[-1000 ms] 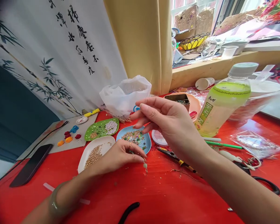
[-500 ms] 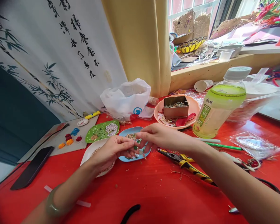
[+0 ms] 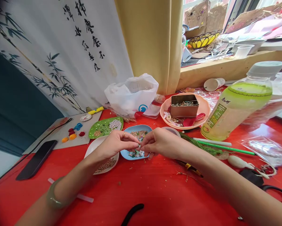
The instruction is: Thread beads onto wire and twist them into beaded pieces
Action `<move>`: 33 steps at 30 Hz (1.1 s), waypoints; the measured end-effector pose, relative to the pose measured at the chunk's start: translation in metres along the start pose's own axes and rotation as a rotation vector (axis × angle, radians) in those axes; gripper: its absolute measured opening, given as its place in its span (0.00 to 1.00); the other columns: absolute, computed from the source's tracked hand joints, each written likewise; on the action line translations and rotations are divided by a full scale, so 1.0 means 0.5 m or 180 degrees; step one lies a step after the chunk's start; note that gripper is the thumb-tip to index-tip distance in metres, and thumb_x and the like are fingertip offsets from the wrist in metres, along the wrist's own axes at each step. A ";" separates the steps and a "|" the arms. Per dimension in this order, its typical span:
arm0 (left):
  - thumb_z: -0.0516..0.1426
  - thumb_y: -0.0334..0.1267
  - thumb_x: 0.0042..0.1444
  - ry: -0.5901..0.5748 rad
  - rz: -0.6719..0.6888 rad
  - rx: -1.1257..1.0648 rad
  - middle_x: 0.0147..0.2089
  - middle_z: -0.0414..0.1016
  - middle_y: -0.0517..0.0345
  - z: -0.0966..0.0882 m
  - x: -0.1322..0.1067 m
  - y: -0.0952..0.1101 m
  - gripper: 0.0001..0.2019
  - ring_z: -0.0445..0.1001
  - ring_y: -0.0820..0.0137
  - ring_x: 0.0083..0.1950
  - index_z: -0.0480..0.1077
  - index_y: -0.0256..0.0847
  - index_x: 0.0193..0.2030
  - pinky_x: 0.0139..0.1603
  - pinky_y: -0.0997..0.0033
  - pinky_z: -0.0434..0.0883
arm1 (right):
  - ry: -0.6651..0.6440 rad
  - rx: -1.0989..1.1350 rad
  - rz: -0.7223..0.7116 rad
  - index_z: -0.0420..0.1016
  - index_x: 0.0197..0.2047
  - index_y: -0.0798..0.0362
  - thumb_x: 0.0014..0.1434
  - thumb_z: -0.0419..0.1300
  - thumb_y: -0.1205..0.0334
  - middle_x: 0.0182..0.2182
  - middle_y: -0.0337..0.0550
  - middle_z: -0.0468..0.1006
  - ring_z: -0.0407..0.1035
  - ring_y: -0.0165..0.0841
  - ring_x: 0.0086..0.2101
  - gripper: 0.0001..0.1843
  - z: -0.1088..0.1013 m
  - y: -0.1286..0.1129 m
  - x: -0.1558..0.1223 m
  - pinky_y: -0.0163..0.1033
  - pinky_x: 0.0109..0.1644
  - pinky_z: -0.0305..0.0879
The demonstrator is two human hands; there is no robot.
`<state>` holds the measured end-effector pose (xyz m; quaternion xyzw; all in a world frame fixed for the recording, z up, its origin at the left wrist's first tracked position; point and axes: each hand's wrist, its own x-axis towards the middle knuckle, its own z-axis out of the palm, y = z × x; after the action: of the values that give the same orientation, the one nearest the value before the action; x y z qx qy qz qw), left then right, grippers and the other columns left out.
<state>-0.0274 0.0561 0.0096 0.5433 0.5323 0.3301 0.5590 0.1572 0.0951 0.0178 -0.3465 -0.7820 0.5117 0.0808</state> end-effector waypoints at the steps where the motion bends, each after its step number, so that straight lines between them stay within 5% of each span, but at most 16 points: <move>1: 0.61 0.33 0.43 0.0052 0.0023 0.0031 0.25 0.76 0.57 -0.004 -0.001 0.003 0.06 0.71 0.73 0.27 0.75 0.35 0.29 0.32 0.73 0.68 | -0.0022 -0.0087 -0.0011 0.76 0.31 0.53 0.53 0.55 0.59 0.24 0.40 0.77 0.72 0.32 0.26 0.10 -0.003 0.001 -0.002 0.33 0.28 0.65; 6: 0.62 0.34 0.44 0.0232 0.0207 0.0033 0.26 0.77 0.55 -0.025 -0.005 0.022 0.05 0.74 0.72 0.31 0.76 0.35 0.29 0.34 0.73 0.70 | -0.0363 -0.0814 -0.0005 0.78 0.33 0.53 0.52 0.57 0.56 0.27 0.39 0.78 0.70 0.32 0.28 0.12 -0.022 -0.015 -0.020 0.32 0.28 0.61; 9: 0.62 0.33 0.43 0.0145 0.0231 0.0021 0.27 0.77 0.55 -0.025 -0.009 0.025 0.05 0.73 0.72 0.30 0.76 0.36 0.30 0.34 0.74 0.70 | -0.0217 -0.0750 -0.0247 0.77 0.38 0.53 0.54 0.55 0.54 0.31 0.39 0.78 0.70 0.33 0.32 0.15 -0.014 -0.028 -0.019 0.33 0.33 0.61; 15: 0.62 0.34 0.44 -0.0036 0.0208 0.0011 0.27 0.77 0.56 -0.017 -0.013 0.021 0.06 0.72 0.73 0.29 0.76 0.36 0.31 0.33 0.74 0.70 | -0.0015 -0.0583 -0.0272 0.74 0.28 0.55 0.54 0.55 0.61 0.22 0.38 0.74 0.66 0.28 0.25 0.09 0.009 -0.038 -0.011 0.31 0.27 0.58; 21: 0.62 0.35 0.44 0.0250 0.0364 -0.0162 0.27 0.78 0.56 -0.040 -0.009 0.029 0.05 0.75 0.72 0.32 0.76 0.37 0.30 0.36 0.73 0.71 | -0.0515 -0.1302 0.0140 0.76 0.26 0.52 0.52 0.56 0.60 0.20 0.36 0.72 0.63 0.27 0.21 0.09 -0.028 -0.044 -0.037 0.31 0.22 0.55; 27: 0.62 0.34 0.44 -0.0013 0.0286 -0.0100 0.27 0.77 0.57 -0.026 -0.017 0.028 0.06 0.74 0.73 0.30 0.76 0.37 0.31 0.34 0.76 0.71 | 0.0200 -0.0298 0.0016 0.73 0.41 0.51 0.53 0.55 0.49 0.28 0.38 0.77 0.69 0.31 0.29 0.18 -0.005 -0.047 -0.027 0.33 0.31 0.61; 33: 0.62 0.33 0.43 0.0185 0.0363 -0.0191 0.26 0.77 0.58 -0.029 -0.014 0.031 0.04 0.75 0.73 0.30 0.76 0.37 0.29 0.34 0.76 0.71 | 0.0177 -0.0545 0.0040 0.72 0.29 0.52 0.53 0.54 0.61 0.23 0.36 0.73 0.65 0.27 0.25 0.07 -0.007 -0.047 -0.030 0.31 0.27 0.59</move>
<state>-0.0397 0.0560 0.0286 0.5459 0.5063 0.3930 0.5396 0.1593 0.0831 0.0428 -0.3711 -0.8182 0.4336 0.0694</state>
